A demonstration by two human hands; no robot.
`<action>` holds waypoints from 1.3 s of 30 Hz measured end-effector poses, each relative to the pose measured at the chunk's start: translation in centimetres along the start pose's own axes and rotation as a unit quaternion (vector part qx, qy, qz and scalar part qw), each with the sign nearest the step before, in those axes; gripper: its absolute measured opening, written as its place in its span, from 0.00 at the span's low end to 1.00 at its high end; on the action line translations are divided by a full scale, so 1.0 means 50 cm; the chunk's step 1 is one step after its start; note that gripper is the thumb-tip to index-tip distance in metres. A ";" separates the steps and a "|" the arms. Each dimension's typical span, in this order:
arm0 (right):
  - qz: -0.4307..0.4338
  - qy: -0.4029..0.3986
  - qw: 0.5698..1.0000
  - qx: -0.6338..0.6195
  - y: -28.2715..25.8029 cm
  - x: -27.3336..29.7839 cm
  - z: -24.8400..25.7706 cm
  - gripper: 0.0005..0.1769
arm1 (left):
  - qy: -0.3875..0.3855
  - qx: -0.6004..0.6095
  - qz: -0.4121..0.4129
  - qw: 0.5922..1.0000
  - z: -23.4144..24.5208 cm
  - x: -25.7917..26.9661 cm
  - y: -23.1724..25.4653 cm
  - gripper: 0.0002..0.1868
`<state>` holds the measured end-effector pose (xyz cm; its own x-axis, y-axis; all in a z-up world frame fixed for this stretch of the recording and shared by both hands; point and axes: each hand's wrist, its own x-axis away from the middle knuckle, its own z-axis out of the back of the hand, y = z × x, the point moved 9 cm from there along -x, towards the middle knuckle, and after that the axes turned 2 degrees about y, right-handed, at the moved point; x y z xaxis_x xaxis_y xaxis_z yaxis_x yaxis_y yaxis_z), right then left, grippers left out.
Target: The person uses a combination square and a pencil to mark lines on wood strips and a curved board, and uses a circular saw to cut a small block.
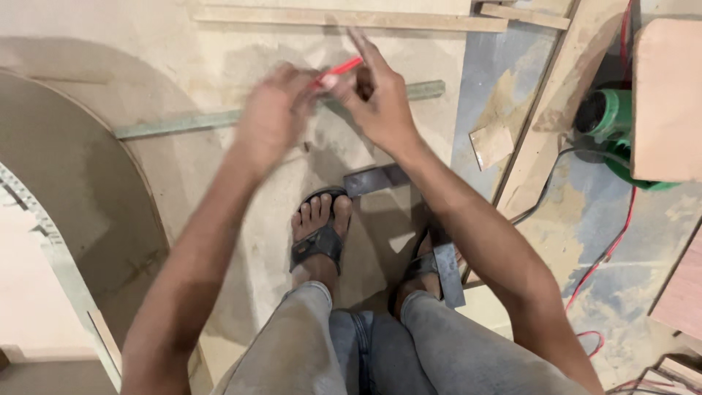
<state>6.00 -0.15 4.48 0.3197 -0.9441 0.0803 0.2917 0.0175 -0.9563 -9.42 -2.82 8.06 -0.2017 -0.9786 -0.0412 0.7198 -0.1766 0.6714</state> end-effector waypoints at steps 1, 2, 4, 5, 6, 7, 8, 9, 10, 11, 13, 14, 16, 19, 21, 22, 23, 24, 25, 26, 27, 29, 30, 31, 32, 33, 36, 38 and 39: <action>-0.050 0.009 0.996 -0.072 0.021 -0.002 0.009 0.27 | -0.012 0.008 -0.007 1.000 -0.024 -0.006 0.025 0.08; -0.098 0.017 0.984 -0.145 0.044 -0.003 0.021 0.21 | -0.023 0.015 -0.014 1.000 -0.036 -0.011 0.043 0.07; -0.132 0.039 0.957 -0.255 0.069 -0.012 0.073 0.15 | -0.007 0.064 0.016 0.998 -0.028 -0.024 0.048 0.08; -0.122 0.047 0.946 -0.296 0.067 -0.014 0.105 0.12 | 0.001 0.086 0.036 0.996 -0.022 -0.023 0.048 0.09; -0.111 0.054 0.934 -0.337 0.062 -0.015 0.123 0.12 | -0.015 0.064 0.021 0.998 -0.027 -0.025 0.062 0.10; -0.114 0.016 0.954 -0.278 0.052 -0.012 0.114 0.10 | -0.032 0.041 0.001 0.999 -0.035 -0.034 0.077 0.11; -0.117 -0.022 0.969 -0.217 0.042 -0.002 0.102 0.11 | -0.047 0.018 -0.019 0.999 -0.044 -0.043 0.091 0.12; -0.120 -0.056 0.979 -0.152 0.037 0.010 0.093 0.15 | -0.046 0.011 -0.024 0.999 -0.051 -0.049 0.101 0.12; -0.048 -0.025 0.984 -0.172 0.012 0.009 0.104 0.11 | -0.044 0.004 -0.029 0.999 -0.060 -0.052 0.109 0.11; 0.024 0.003 0.982 -0.186 -0.007 0.013 0.118 0.14 | -0.040 0.000 -0.035 0.999 -0.074 -0.058 0.113 0.11; 0.052 0.094 0.957 -0.269 0.012 0.017 0.175 0.20 | -0.039 -0.093 -0.060 0.993 -0.091 -0.065 0.095 0.20; 0.005 0.158 0.928 -0.338 0.051 0.012 0.221 0.20 | -0.036 -0.142 -0.069 0.987 -0.092 -0.063 0.078 0.25; -0.065 0.262 0.874 -0.404 0.099 0.038 0.302 0.26 | -0.104 -0.109 0.010 0.989 -0.085 -0.036 0.002 0.24; -0.076 0.348 0.864 -0.356 0.100 0.080 0.422 0.29 | -0.117 -0.142 0.037 0.982 -0.055 -0.010 -0.038 0.21; -0.097 0.347 0.885 -0.295 0.108 0.090 0.444 0.25 | -0.124 -0.099 0.030 0.987 -0.051 -0.021 -0.050 0.16; -0.117 0.329 0.901 -0.257 0.117 0.089 0.445 0.23 | -0.129 -0.077 0.027 0.988 -0.052 -0.026 -0.053 0.13; -0.138 0.309 0.915 -0.218 0.127 0.090 0.444 0.21 | -0.133 -0.081 0.021 0.988 -0.054 -0.030 -0.054 0.13; -0.140 0.293 0.929 -0.178 0.131 0.094 0.442 0.20 | -0.137 -0.084 0.016 0.987 -0.055 -0.034 -0.055 0.13; -0.142 0.274 0.941 -0.138 0.135 0.096 0.436 0.19 | -0.140 -0.088 0.012 0.986 -0.054 -0.036 -0.057 0.13; -0.143 0.255 0.951 -0.099 0.139 0.098 0.429 0.18 | -0.146 -0.095 0.013 0.985 -0.056 -0.037 -0.061 0.13; -0.146 0.242 0.955 -0.091 0.146 0.104 0.421 0.17 | -0.153 -0.102 0.013 0.983 -0.058 -0.037 -0.065 0.13; -0.149 0.216 0.962 -0.074 0.154 0.114 0.404 0.16 | -0.155 -0.111 0.010 0.982 -0.056 -0.041 -0.074 0.12; -0.156 0.211 0.962 -0.068 0.158 0.118 0.398 0.15 | -0.149 -0.113 0.007 0.982 -0.052 -0.046 -0.079 0.12; -0.166 0.205 0.963 -0.061 0.162 0.125 0.393 0.14 | -0.145 -0.114 0.004 0.983 -0.051 -0.047 -0.079 0.11; -0.175 0.200 0.963 -0.055 0.165 0.130 0.388 0.14 | -0.129 -0.119 -0.003 0.985 -0.045 -0.047 -0.075 0.11; -0.163 0.209 0.964 -0.014 0.157 0.129 0.390 0.11 | -0.112 -0.124 -0.011 0.986 -0.037 -0.049 -0.069 0.10; -0.084 0.209 0.969 0.102 0.107 0.114 0.377 0.07 | -0.071 -0.129 -0.057 0.987 -0.047 -0.075 -0.023 0.14; 0.028 0.177 0.969 0.172 0.051 0.093 0.355 0.18 | -0.049 -0.130 -0.083 0.987 -0.096 -0.112 0.023 0.14; 0.055 0.181 0.962 0.197 0.038 0.084 0.350 0.21 | -0.040 -0.129 -0.093 0.987 -0.128 -0.138 0.047 0.14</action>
<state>23.68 1.67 7.91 0.0545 -0.9809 -0.1866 0.6163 0.1801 -0.7666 -2.09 2.86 5.17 -0.3904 -0.9172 -0.0797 0.8084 -0.3829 0.4471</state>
